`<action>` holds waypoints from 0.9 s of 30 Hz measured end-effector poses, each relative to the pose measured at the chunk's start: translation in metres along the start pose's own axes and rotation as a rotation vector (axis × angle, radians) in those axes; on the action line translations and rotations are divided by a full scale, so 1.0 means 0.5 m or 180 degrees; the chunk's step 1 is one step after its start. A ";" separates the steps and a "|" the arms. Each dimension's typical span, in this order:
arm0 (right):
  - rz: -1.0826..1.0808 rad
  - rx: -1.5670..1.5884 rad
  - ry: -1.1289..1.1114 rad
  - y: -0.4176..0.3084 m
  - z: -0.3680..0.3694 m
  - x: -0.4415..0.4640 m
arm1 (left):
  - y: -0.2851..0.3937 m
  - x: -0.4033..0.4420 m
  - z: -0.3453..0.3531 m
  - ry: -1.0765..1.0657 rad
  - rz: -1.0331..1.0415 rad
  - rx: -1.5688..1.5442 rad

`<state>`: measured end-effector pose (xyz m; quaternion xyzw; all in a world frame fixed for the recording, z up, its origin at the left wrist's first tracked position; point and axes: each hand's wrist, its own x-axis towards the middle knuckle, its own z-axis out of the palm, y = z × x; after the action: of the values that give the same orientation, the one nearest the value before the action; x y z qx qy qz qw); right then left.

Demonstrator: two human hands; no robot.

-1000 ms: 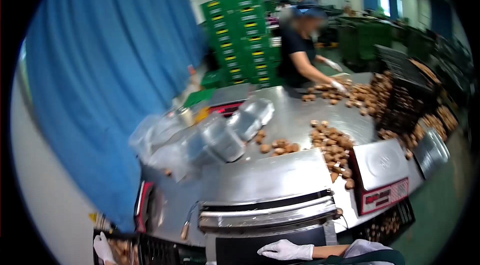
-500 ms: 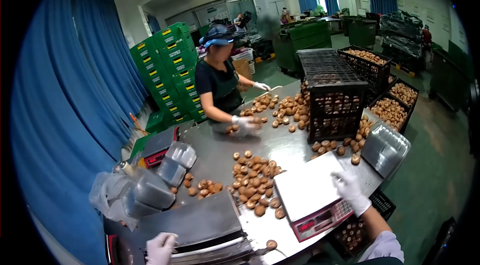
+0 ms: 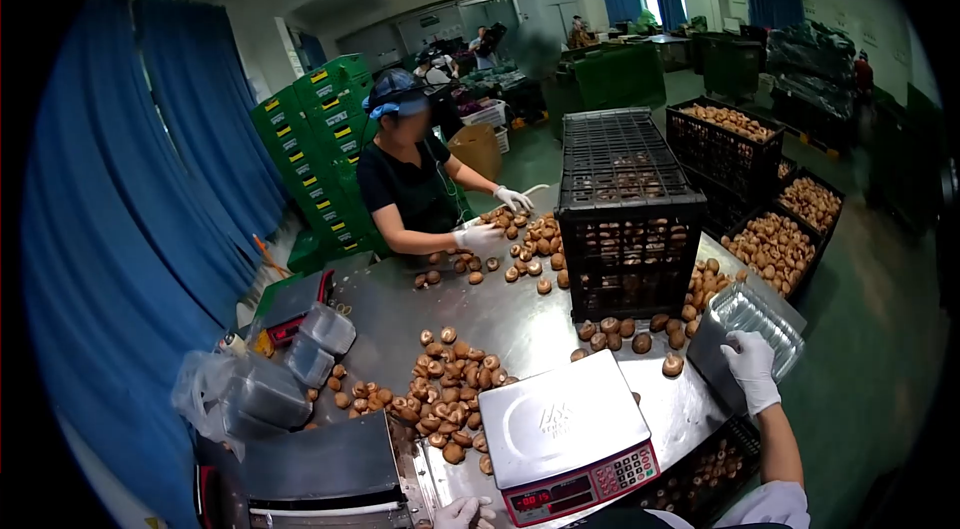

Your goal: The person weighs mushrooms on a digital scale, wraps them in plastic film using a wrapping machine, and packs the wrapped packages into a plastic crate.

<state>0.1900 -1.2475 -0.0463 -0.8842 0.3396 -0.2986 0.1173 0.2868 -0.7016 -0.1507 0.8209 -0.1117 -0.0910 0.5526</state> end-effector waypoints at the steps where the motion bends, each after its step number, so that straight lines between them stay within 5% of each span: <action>1: -0.0098 -0.0176 0.0234 -0.016 -0.021 0.010 | 0.016 0.005 0.015 0.0102 -0.0375 -0.0206; 2: -0.0117 -0.0154 0.0235 0.001 -0.010 0.024 | 0.011 0.012 0.024 0.0220 -0.0548 -0.0296; 4: 0.0224 -0.0995 -0.0872 0.056 0.015 0.050 | -0.008 0.026 0.033 0.0432 -0.0723 -0.0391; 18: 0.0805 0.1009 -0.1145 0.125 0.028 0.087 | -0.129 0.062 0.077 0.1392 -0.1279 -0.0977; 22: 0.0030 -0.0529 -0.0035 0.068 0.037 0.050 | -0.160 0.042 0.088 0.1570 -0.1384 -0.1083; 24: -0.0597 0.0206 0.0926 -0.017 0.005 0.044 | -0.176 0.028 0.092 0.1655 -0.1418 -0.1100; 27: -0.1456 0.1017 0.0902 -0.174 -0.043 0.020 | -0.188 0.015 0.120 0.1864 -0.1312 -0.0646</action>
<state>0.2290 -1.1898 0.0109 -0.8576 0.0936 -0.4871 0.1360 0.2855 -0.7230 -0.2605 0.7585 0.2284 0.0277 0.6097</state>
